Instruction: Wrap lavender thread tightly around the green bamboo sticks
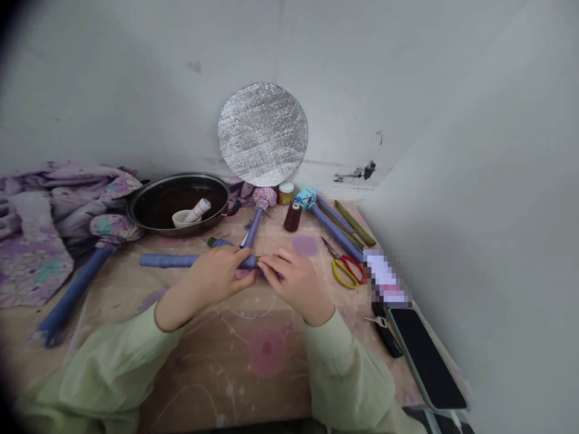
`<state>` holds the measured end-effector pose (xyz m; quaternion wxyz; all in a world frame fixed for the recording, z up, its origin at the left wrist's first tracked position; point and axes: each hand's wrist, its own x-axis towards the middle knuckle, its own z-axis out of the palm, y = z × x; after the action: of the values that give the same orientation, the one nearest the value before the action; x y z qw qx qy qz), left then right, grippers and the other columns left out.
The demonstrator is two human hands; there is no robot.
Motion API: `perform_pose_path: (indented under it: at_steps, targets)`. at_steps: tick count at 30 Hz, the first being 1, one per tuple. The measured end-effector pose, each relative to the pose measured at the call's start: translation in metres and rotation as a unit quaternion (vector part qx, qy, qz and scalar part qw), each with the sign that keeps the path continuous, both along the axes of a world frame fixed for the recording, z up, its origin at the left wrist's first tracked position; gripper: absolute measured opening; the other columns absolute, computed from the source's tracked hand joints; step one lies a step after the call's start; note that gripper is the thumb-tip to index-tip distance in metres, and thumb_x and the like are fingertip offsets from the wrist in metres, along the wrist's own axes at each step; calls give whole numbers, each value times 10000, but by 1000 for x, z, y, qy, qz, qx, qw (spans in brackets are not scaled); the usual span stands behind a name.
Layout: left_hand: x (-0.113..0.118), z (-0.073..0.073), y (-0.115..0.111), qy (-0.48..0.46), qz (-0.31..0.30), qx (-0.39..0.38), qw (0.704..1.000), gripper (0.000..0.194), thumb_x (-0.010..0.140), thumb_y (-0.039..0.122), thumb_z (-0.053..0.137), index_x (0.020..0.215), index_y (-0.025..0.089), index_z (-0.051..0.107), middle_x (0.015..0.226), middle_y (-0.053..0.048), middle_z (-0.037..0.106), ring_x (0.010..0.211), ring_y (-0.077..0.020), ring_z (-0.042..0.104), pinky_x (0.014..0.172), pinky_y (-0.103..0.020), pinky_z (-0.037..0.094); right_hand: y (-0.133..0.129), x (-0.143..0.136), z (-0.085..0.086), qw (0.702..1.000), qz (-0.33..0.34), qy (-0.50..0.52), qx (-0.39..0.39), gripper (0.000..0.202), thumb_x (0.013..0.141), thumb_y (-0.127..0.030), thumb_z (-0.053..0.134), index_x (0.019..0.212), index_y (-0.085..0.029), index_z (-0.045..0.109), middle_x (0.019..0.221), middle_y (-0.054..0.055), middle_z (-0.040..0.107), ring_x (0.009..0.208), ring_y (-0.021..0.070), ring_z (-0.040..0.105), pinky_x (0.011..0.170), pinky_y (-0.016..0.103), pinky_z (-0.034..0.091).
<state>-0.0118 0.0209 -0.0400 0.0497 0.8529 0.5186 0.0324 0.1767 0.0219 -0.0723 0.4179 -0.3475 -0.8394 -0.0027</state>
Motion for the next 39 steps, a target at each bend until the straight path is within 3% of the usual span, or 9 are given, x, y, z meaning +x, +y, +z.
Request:
perform_pose_path:
  at_steps: [5, 12, 14, 17, 20, 24, 30, 33, 39]
  targets:
    - [-9, 24, -9, -3, 23, 1, 1000, 386, 970, 440, 444, 991, 130, 673, 950, -157, 755, 898, -352, 732, 768, -446, 552, 0, -5, 30, 998, 54, 25, -18, 193, 975, -175, 605, 847, -162, 749, 744, 54, 700, 645, 151, 618, 612, 266, 494]
    - [-16, 44, -27, -45, 7, -17, 999, 300, 897, 385, 473, 862, 154, 661, 858, -120, 726, 845, -339, 711, 742, -450, 535, -3, -5, 65, 967, 137, 64, -204, 202, 911, -222, 712, 718, -168, 725, 561, -44, 477, 529, 102, 437, 505, 249, 346]
    - [-16, 45, -30, -67, -19, -33, 997, 262, 877, 363, 492, 843, 165, 661, 846, -101, 722, 825, -316, 705, 735, -434, 531, -3, -4, 65, 940, 160, 93, -288, 223, 883, -297, 749, 705, -167, 721, 562, -43, 481, 520, 98, 416, 484, 248, 324]
    - [-15, 42, -32, -94, -74, -41, 992, 243, 854, 386, 543, 829, 177, 663, 820, -83, 707, 769, -283, 686, 690, -406, 522, -4, -4, 61, 875, 200, 134, -421, 316, 818, -423, 801, 677, -158, 704, 575, -36, 500, 504, 88, 380, 451, 237, 285]
    - [-13, 39, -31, -108, -101, -14, 989, 282, 836, 453, 601, 810, 179, 661, 779, -80, 689, 719, -265, 661, 654, -395, 516, -6, -3, 57, 825, 211, 183, -491, 336, 782, -439, 831, 677, -152, 693, 578, -44, 488, 501, 76, 350, 447, 223, 258]
    - [-14, 38, -31, -135, -129, 24, 982, 316, 842, 490, 622, 844, 178, 670, 768, -71, 695, 700, -258, 651, 632, -397, 521, -9, -2, 53, 787, 215, 238, -527, 295, 775, -386, 850, 680, -158, 687, 560, -62, 454, 494, 70, 315, 434, 208, 238]
    - [-17, 36, -34, -161, -168, 83, 969, 250, 866, 405, 586, 849, 166, 659, 729, -65, 647, 651, -261, 630, 579, -400, 512, -10, -7, 49, 735, 247, 309, -550, 282, 813, -399, 816, 709, -176, 678, 634, -28, 546, 532, 88, 433, 465, 197, 376]
    - [-17, 36, -35, -170, -173, 87, 966, 221, 844, 359, 586, 867, 155, 666, 731, -72, 634, 665, -265, 622, 588, -402, 516, -11, -10, 47, 701, 271, 349, -560, 217, 804, -371, 828, 786, -191, 707, 670, -32, 552, 536, 84, 442, 478, 191, 385]
    - [-20, 37, -36, -194, -173, 96, 961, 221, 869, 358, 540, 821, 166, 637, 743, -70, 614, 665, -236, 587, 593, -376, 493, -13, -14, 46, 693, 257, 369, -563, 215, 768, -362, 858, 796, -204, 713, 673, -30, 572, 539, 91, 454, 477, 196, 380]
